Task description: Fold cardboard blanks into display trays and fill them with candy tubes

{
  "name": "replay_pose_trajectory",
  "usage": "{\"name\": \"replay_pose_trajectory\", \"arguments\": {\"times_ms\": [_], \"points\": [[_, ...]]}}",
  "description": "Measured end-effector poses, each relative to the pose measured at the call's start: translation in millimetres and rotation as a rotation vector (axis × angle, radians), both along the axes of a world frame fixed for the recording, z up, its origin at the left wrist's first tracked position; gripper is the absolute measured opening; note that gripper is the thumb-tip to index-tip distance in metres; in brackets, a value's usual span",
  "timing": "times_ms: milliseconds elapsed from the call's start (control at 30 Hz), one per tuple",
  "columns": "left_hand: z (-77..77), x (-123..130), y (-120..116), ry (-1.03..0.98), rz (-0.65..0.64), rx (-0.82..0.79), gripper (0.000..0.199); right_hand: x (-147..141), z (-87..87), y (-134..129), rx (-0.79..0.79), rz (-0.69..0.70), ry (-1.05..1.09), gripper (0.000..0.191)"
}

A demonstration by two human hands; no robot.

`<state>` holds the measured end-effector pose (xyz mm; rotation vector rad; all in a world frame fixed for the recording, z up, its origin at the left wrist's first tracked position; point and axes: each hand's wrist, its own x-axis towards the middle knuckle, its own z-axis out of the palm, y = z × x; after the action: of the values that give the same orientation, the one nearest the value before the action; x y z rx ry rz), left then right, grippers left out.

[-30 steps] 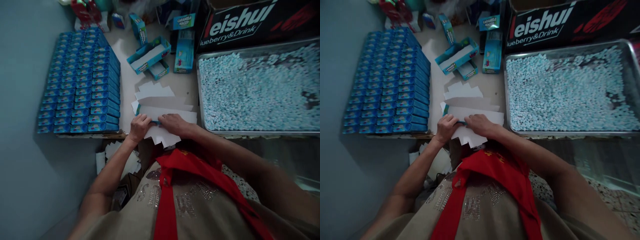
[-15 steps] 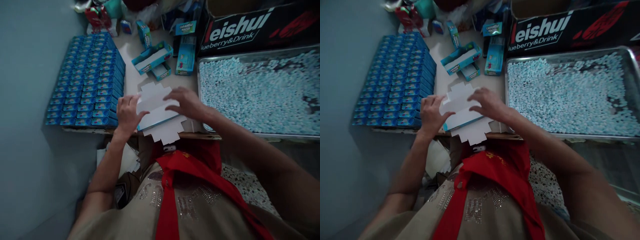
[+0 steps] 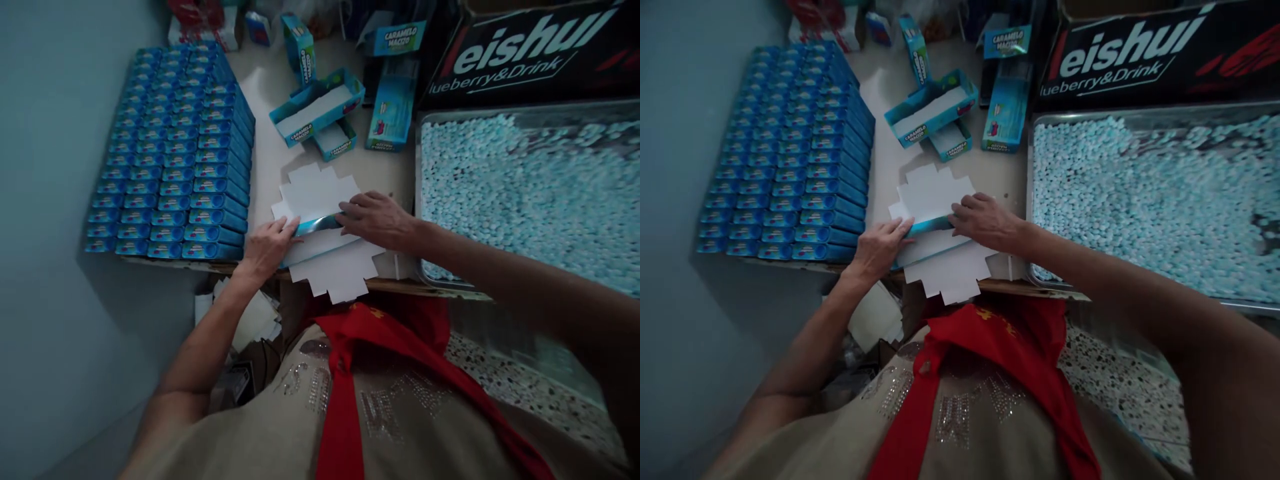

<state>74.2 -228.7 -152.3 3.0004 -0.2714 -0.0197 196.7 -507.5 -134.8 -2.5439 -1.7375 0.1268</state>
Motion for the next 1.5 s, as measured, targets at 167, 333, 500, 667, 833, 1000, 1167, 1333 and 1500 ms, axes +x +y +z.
{"name": "replay_pose_trajectory", "arguments": {"times_ms": [167, 333, 500, 667, 833, 1000, 1167, 1333, 1500], "points": [[-10.1, 5.7, 8.1, 0.039, -0.047, -0.193, 0.055, 18.7, -9.4, 12.4, 0.094, -0.223, 0.260, 0.026], [4.1, 14.8, 20.0, 0.160, 0.049, -0.230, 0.042, 41.1, -8.3, 28.0, 0.038, -0.165, 0.317, 0.033], [18.4, 30.9, 15.6, 0.245, 0.001, -0.070, 0.024, 47.3, 4.1, 42.9, -0.165, -0.062, 0.169, 0.022], [14.6, 34.4, 0.8, 0.188, -0.006, 0.116, 0.021, 38.3, 15.9, 55.7, -0.277, 0.084, 0.054, 0.027], [14.4, 27.4, 0.1, 0.144, 0.069, 0.107, 0.016, 35.6, 11.3, 57.5, -0.245, 0.087, 0.020, 0.030], [11.7, 40.4, -4.0, 0.154, -0.030, 0.060, 0.014, 41.2, -7.5, 66.3, -0.208, 0.135, 0.116, 0.020], [9.6, 43.8, -5.4, 0.164, -0.096, 0.076, 0.026, 50.2, -13.4, 51.0, -0.089, 0.081, 0.166, 0.018], [14.0, 37.3, -14.9, 0.150, 0.043, -0.027, 0.012, 58.1, -15.9, 34.8, -0.031, -0.020, 0.174, 0.022], [8.1, 86.2, -26.3, 0.221, 0.106, -0.377, 0.037, 61.4, -2.1, 57.3, 0.005, 0.096, 0.139, 0.017]]}}
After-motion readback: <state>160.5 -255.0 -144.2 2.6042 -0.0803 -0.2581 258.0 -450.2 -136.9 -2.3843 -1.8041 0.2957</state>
